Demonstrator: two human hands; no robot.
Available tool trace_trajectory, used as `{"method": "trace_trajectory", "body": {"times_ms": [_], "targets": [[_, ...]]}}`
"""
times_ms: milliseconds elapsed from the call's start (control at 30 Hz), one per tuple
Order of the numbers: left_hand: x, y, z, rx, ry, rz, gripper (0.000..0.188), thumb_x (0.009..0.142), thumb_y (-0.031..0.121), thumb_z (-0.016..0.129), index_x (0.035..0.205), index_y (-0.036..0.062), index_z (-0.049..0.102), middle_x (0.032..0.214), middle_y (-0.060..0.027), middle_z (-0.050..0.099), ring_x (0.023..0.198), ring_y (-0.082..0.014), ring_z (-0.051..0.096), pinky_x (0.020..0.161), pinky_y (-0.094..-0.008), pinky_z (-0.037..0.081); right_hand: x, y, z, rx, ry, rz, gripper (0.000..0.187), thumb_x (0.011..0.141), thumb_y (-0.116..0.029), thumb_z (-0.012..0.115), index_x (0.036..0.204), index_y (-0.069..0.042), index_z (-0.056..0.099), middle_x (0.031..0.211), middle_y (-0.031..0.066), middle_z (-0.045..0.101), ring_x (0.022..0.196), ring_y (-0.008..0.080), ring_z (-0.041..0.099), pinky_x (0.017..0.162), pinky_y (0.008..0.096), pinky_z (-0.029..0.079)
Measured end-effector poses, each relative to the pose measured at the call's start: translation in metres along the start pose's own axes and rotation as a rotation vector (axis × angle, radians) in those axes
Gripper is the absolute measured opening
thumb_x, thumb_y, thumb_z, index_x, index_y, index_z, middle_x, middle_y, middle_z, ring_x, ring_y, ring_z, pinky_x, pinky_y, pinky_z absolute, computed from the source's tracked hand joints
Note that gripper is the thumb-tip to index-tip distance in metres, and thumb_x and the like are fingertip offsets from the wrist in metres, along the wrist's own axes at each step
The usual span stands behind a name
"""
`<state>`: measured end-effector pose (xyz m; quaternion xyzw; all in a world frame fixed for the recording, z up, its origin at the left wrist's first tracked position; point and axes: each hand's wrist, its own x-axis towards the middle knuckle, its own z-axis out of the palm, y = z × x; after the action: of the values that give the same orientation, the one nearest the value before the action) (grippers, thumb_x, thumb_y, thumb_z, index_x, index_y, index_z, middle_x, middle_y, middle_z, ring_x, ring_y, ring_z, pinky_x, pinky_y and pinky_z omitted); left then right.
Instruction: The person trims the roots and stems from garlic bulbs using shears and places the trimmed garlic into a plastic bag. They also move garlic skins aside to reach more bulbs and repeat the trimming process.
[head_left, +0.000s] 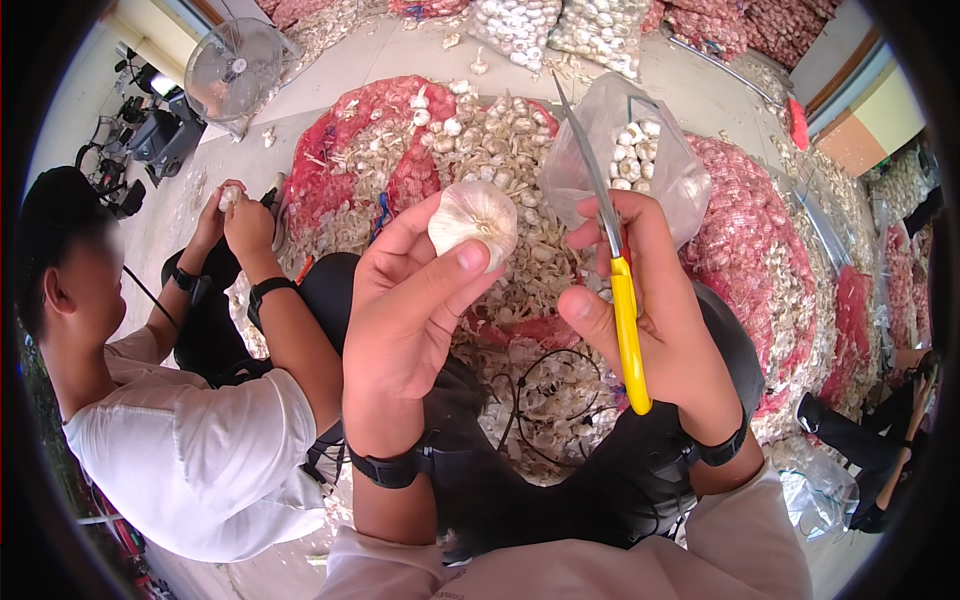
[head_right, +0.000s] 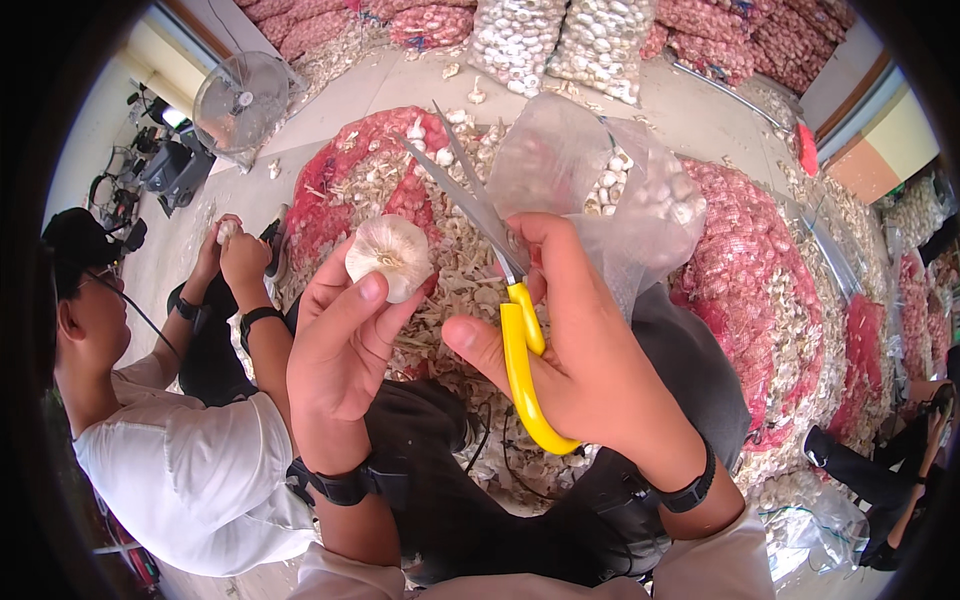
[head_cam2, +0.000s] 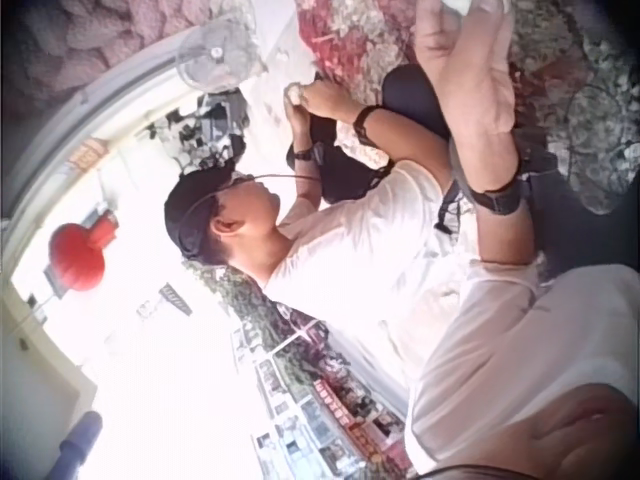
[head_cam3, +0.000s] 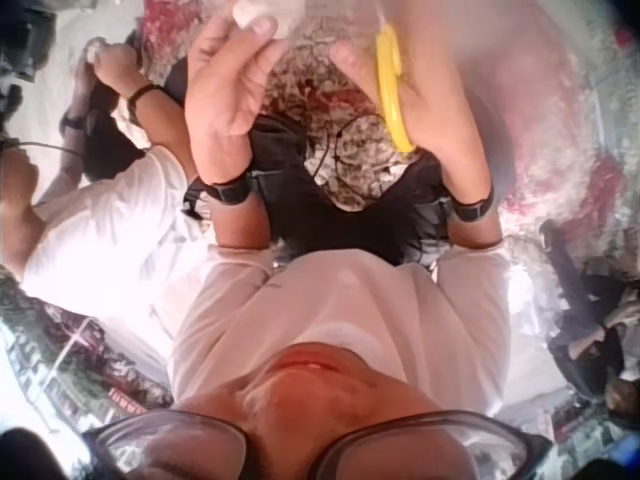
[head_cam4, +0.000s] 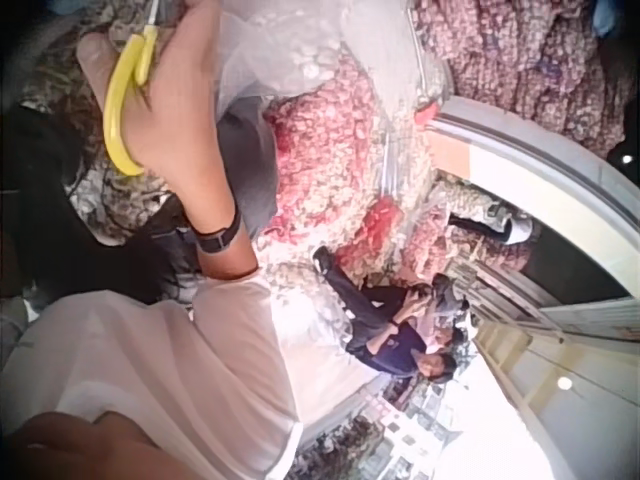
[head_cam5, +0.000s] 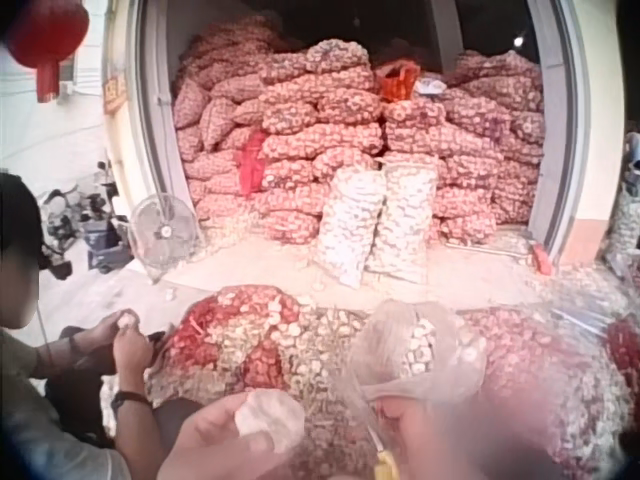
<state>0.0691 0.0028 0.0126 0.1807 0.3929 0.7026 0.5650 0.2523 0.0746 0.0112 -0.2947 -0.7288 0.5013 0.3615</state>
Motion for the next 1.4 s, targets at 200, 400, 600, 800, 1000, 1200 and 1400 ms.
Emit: {"method": "trace_trajectory", "body": {"times_ms": [200,400,600,800,1000,1200,1400], "targets": [[-0.002,-0.003,0.001,0.144,0.06,0.271,0.043,0.085,-0.009,0.06,0.127,-0.0037,0.05,0.116,-0.0176,0.063,0.106,-0.0249,0.065,0.093,-0.0356,0.055,-0.008,0.015,0.007,-0.224,-0.017,-0.152,0.071,0.074,-0.028,0.083,0.125,0.003,0.044,0.104,0.0191,0.053,0.086,0.0316,0.055,0.077,0.0381,0.046],[-0.002,-0.002,-0.002,0.25,0.048,0.392,0.046,0.078,-0.014,0.067,0.121,-0.0017,0.053,0.114,-0.0152,0.064,0.103,-0.0214,0.064,0.091,-0.035,0.055,-0.008,0.004,0.009,-0.524,0.084,-0.137,0.063,0.064,-0.022,0.087,0.117,-0.004,0.057,0.091,0.0133,0.052,0.07,0.0245,0.055,0.058,0.0336,0.046],[-0.002,-0.002,-0.004,0.326,0.043,0.494,0.05,0.071,-0.016,0.075,0.114,-0.0028,0.053,0.113,-0.0145,0.063,0.101,-0.0196,0.064,0.086,-0.0317,0.057,-0.01,0.005,0.005,-0.595,0.062,-0.154,0.062,0.065,-0.021,0.086,0.117,-0.003,0.058,0.089,0.0123,0.052,0.065,0.0222,0.054,0.055,0.0318,0.046],[0.0,-0.007,0.002,0.502,0.07,0.594,0.052,0.069,-0.016,0.076,0.113,-0.0023,0.052,0.111,-0.0147,0.063,0.103,-0.0192,0.064,0.084,-0.0289,0.058,-0.013,0.007,0.005,-0.497,0.035,-0.066,0.06,0.068,-0.024,0.085,0.117,-0.002,0.057,0.09,0.0138,0.054,0.068,0.0252,0.057,0.059,0.0334,0.048],[-0.002,-0.007,0.003,0.561,0.081,0.635,0.051,0.069,-0.016,0.076,0.113,-0.0033,0.051,0.111,-0.0141,0.062,0.104,-0.0199,0.063,0.084,-0.0306,0.059,-0.017,0.014,0.01,-0.306,0.0,0.001,0.058,0.071,-0.024,0.084,0.116,0.0,0.056,0.09,0.0141,0.056,0.07,0.025,0.059,0.059,0.0311,0.048],[-0.002,-0.01,0.006,0.519,0.064,0.596,0.049,0.07,-0.018,0.073,0.112,-0.0051,0.053,0.116,-0.0172,0.063,0.106,-0.0226,0.064,0.087,-0.0321,0.057,-0.022,0.018,0.016,-0.164,-0.022,0.072,0.056,0.074,-0.023,0.084,0.116,0.001,0.056,0.084,0.0103,0.056,0.064,0.0176,0.056,0.054,0.0286,0.046],[-0.004,-0.008,0.005,0.522,0.052,0.552,0.043,0.075,-0.016,0.071,0.112,-0.0057,0.053,0.114,-0.0184,0.063,0.107,-0.0222,0.063,0.089,-0.034,0.057,-0.02,0.019,0.019,-0.187,0.018,-0.027,0.055,0.074,-0.022,0.084,0.115,0.001,0.057,0.075,0.0078,0.055,0.057,0.0169,0.053,0.053,0.0278,0.045]]}}
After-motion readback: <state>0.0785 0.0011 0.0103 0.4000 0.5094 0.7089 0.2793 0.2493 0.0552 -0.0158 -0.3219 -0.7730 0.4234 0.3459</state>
